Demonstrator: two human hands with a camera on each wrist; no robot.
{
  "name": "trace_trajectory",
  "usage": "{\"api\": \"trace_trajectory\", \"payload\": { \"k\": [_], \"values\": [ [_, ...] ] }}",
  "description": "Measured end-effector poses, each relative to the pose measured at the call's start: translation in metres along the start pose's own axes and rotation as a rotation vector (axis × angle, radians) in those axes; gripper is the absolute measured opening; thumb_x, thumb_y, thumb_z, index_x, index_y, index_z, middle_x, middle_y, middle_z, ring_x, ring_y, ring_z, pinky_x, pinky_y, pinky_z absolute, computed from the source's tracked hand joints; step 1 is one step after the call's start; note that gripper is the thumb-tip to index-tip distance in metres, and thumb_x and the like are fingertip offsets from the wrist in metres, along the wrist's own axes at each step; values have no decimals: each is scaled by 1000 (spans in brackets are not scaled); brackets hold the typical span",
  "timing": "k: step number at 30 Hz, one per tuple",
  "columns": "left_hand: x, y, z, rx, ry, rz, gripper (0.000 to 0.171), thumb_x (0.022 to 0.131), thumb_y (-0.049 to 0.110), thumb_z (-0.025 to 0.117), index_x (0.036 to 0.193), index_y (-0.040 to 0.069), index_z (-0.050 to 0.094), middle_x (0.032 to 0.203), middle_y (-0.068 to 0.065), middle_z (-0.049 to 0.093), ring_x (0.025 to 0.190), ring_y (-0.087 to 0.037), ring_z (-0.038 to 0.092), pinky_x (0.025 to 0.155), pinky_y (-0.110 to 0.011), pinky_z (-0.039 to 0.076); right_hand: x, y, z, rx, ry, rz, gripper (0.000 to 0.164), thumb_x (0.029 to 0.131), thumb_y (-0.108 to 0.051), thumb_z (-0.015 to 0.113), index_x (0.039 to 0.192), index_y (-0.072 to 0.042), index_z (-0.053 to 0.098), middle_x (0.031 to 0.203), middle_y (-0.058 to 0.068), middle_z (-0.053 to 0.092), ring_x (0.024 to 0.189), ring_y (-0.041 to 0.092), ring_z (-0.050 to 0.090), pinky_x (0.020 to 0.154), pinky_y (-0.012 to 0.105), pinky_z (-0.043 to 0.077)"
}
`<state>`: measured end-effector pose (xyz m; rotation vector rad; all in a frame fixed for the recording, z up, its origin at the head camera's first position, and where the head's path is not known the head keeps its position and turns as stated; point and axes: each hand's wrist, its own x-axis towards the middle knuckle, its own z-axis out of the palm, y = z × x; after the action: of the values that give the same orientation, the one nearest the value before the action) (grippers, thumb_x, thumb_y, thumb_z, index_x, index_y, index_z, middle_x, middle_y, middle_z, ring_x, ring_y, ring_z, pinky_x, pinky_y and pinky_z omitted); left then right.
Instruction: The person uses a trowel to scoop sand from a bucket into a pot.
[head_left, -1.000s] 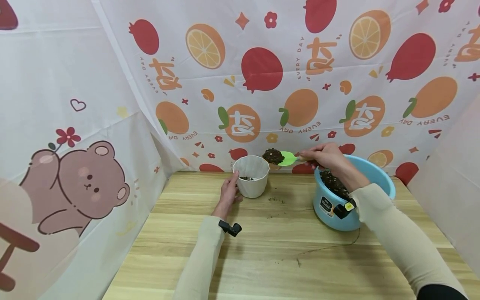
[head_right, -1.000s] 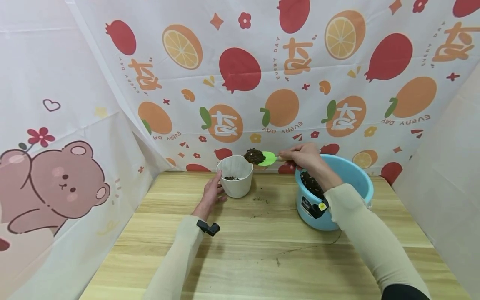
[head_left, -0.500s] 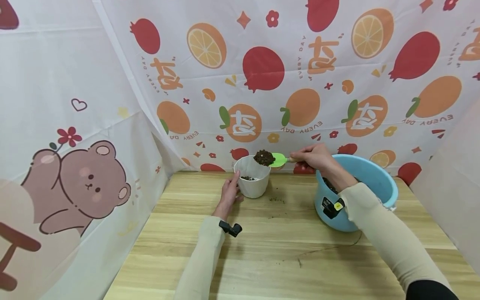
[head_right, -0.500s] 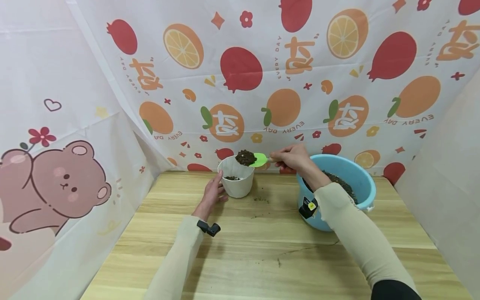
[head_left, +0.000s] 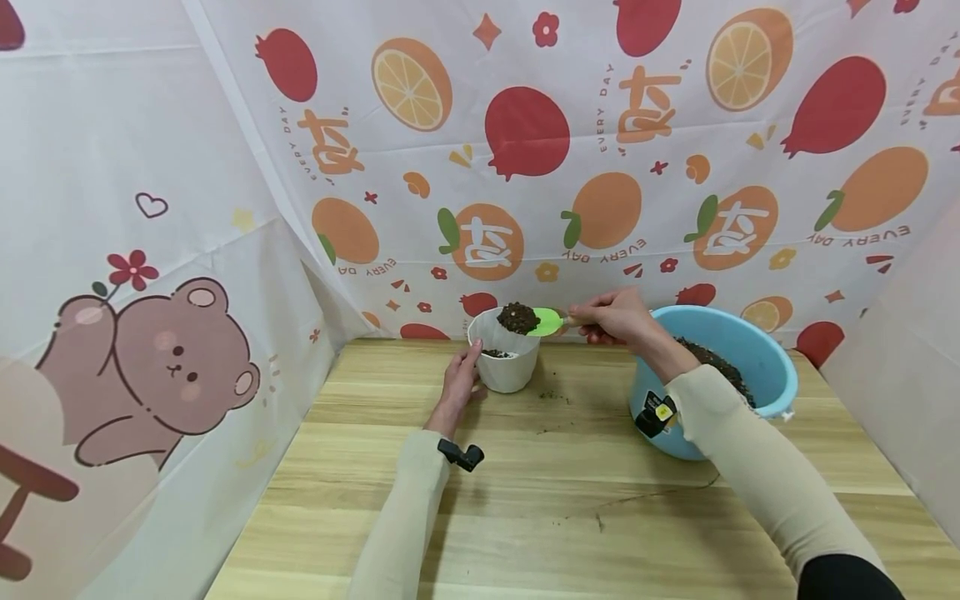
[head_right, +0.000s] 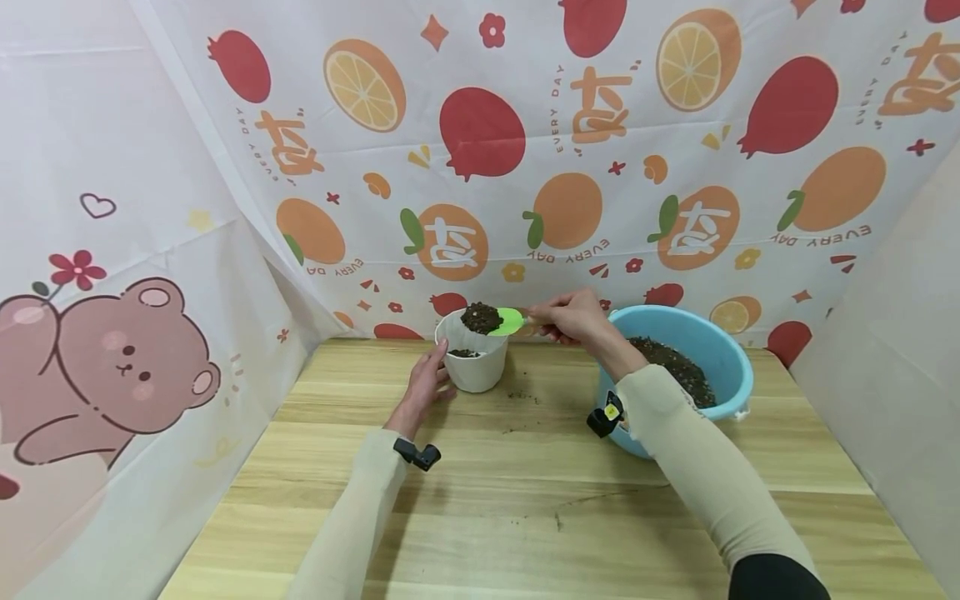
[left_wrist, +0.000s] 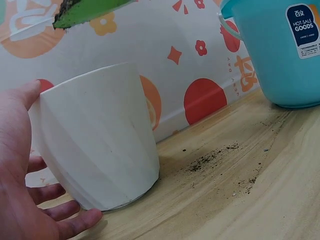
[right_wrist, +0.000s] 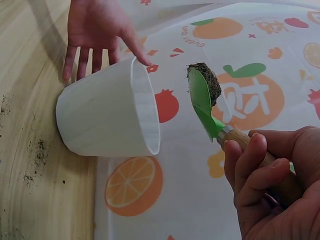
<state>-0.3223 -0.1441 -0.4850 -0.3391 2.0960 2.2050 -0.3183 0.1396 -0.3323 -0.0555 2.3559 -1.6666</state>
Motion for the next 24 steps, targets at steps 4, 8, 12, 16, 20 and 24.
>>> {"api": "trace_trajectory", "payload": {
  "k": [4,8,12,16,20,24],
  "values": [
    [1,-1,0,-9,-6,6,81,93,73,51,152,18,41,158,-10,45,139,-35,52,108,-56,48,5,4,3,-13,12,-3,36,96,-32,71,113,-1,74,69,1,73,54,8,63,48,23,47],
    [0,-1,0,-7,-5,8,81,94,73,50,152,18,42,157,-11,45,139,-35,52,107,-56,49,8,7,4,-38,19,-15,35,97,-32,70,112,-1,75,67,-1,72,54,8,62,49,23,48],
    [-1,-1,0,-1,-8,3,81,94,74,50,151,17,43,157,-12,46,139,-35,52,107,-55,49,10,10,6,-37,30,-17,33,97,-32,70,111,-2,75,67,-3,71,54,8,61,49,23,47],
    [-1,-2,0,-5,-9,-2,81,94,73,50,151,17,43,156,-13,46,139,-35,52,109,-56,48,13,13,9,-29,38,-22,33,96,-32,72,110,-2,76,67,-3,72,53,8,60,48,23,46],
    [-2,-2,0,-1,-5,-4,82,94,73,50,153,16,41,157,-13,45,140,-35,51,109,-56,48,16,14,12,-28,47,-23,32,95,-32,72,107,-2,76,66,-3,72,53,8,60,48,23,47],
    [-2,-2,0,5,0,-2,83,94,73,49,153,16,40,158,-13,45,139,-35,52,107,-55,49,20,13,17,-34,50,-22,32,95,-33,72,106,-3,77,66,-3,72,53,8,61,48,23,46]
  ]
}}
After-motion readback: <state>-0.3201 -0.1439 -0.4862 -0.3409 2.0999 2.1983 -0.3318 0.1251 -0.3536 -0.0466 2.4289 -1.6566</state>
